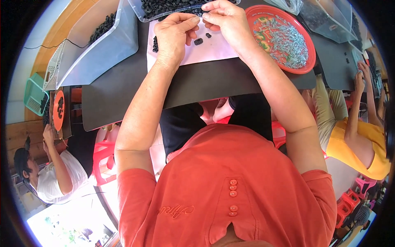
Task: The recorder is manually assembling small black plastic components with small silver decorative beads.
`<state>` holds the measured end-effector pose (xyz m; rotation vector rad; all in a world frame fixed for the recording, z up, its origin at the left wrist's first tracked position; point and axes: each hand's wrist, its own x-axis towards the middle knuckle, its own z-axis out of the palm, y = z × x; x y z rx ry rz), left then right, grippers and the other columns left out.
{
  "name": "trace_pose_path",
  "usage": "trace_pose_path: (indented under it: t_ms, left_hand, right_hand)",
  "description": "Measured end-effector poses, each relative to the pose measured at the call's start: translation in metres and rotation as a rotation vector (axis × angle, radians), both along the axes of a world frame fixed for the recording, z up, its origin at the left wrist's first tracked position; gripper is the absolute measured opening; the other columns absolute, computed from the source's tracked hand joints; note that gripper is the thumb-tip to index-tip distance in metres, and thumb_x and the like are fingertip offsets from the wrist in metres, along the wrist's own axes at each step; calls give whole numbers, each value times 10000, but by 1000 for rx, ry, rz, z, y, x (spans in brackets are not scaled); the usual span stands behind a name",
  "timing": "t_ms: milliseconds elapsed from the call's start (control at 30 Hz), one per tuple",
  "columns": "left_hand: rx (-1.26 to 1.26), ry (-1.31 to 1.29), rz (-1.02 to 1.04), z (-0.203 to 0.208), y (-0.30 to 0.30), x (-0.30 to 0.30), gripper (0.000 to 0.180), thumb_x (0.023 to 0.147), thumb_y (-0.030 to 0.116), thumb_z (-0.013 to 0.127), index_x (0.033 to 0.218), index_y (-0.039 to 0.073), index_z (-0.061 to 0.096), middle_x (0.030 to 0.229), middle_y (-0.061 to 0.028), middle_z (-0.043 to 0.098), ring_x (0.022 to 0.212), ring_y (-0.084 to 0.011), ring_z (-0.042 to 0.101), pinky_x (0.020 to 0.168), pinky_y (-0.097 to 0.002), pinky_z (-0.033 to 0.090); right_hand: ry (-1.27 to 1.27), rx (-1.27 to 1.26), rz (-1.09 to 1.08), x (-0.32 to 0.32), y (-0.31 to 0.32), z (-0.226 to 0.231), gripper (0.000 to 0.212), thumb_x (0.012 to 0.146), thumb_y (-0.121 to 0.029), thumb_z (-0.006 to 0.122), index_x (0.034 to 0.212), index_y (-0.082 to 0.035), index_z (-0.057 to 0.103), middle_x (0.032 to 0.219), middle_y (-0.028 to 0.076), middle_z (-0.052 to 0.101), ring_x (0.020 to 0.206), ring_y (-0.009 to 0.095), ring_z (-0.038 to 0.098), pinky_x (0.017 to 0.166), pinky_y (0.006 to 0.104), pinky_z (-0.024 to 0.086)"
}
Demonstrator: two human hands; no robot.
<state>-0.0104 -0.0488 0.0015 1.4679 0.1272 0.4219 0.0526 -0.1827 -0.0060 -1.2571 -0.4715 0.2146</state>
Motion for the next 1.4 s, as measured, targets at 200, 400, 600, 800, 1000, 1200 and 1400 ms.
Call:
trace_pose_path:
  t_ms: [200,400,600,800,1000,1200,1400]
  left_hand:
    - [6,15,-47,-2,3,2,103,831,78,680,825,-25,673,665,-65,639,501,-95,546,420,-214,376]
    - [-65,47,-95,-3,3,4,144,823,96,690,889,-31,673,673,-69,638,522,-95,549,432,-216,387]
    - [202,-16,40,-6,0,5,181,806,74,716,950,-28,675,727,-49,644,570,-84,562,455,-199,381]
    - [241,-24,-6,-5,-1,3,182,787,61,732,944,-14,680,718,-25,642,574,-64,553,462,-190,383]
    - [307,-100,21,-8,-2,5,136,816,79,704,921,-6,687,703,-24,640,570,-65,548,470,-189,386]
    - [296,14,38,-3,3,3,115,829,89,685,905,4,698,712,-22,641,588,-59,550,473,-194,389]
    - [353,-76,-34,-6,0,4,106,833,102,690,876,6,698,697,-31,641,551,-62,540,460,-196,382]
  right_hand:
    - [53,23,11,-4,1,4,120,839,32,596,937,-38,599,760,20,600,651,82,566,575,203,442]
    - [55,-18,-11,-7,-2,13,119,836,26,584,934,-38,604,753,23,605,648,85,571,571,202,443]
    - [63,4,-43,-2,-3,8,137,829,38,559,942,-27,602,738,34,609,624,91,569,547,208,438]
    - [60,-12,9,-5,-5,12,176,809,60,558,960,-23,596,724,35,605,607,96,564,539,211,435]
    - [-70,18,-48,1,-1,1,210,782,85,555,965,-15,585,690,25,580,600,94,544,535,213,422]
    - [-220,-71,-135,5,-3,-2,231,766,95,552,968,-12,587,683,23,572,608,92,543,540,215,420]
    - [-58,19,-3,2,-2,0,242,759,95,558,979,-3,586,698,23,579,609,83,538,545,212,418]
